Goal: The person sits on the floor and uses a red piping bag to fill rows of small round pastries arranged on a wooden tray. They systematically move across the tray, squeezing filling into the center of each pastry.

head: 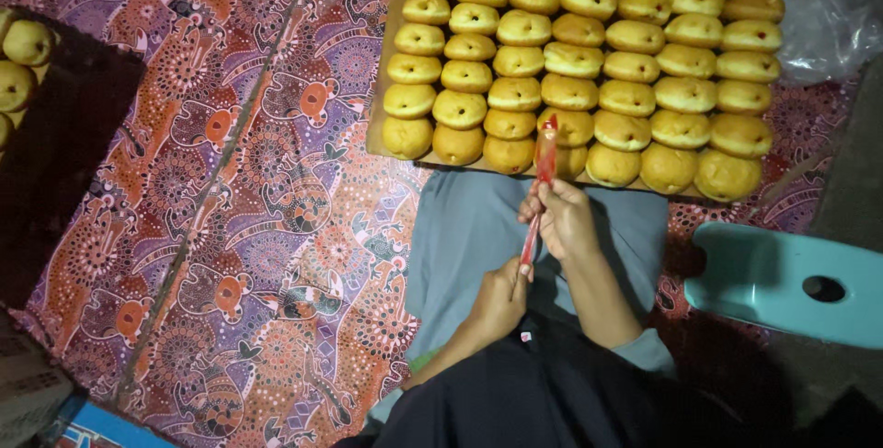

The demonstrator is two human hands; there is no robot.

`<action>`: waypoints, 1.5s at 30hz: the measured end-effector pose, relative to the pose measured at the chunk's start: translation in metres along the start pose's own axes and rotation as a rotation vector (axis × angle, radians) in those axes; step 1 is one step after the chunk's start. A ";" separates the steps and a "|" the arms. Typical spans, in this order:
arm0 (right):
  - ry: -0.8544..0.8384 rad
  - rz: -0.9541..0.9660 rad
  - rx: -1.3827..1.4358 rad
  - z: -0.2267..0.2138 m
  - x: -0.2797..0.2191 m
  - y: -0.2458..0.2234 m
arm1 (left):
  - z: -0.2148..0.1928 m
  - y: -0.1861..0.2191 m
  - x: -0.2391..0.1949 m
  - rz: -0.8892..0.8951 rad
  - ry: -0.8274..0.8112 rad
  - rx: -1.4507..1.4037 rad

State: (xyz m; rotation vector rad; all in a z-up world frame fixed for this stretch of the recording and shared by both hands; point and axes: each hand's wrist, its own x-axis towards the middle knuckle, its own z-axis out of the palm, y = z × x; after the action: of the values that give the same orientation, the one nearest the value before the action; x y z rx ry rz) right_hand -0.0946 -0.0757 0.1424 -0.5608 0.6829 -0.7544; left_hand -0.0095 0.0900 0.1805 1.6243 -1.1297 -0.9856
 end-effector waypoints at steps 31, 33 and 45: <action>0.022 -0.030 -0.033 -0.009 0.069 0.005 | 0.009 -0.033 -0.013 -0.010 -0.047 -0.017; 0.068 -0.004 -0.076 -0.002 0.066 -0.002 | 0.009 -0.035 -0.013 -0.049 -0.040 -0.058; 0.027 0.146 -0.720 -0.007 0.052 -0.009 | 0.011 -0.044 -0.016 -0.050 0.018 -0.075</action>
State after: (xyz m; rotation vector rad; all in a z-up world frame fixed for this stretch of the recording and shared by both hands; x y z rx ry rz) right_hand -0.0753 -0.1225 0.1252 -1.1406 1.0131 -0.3620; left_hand -0.0137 0.1111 0.1369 1.6051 -1.0327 -1.0308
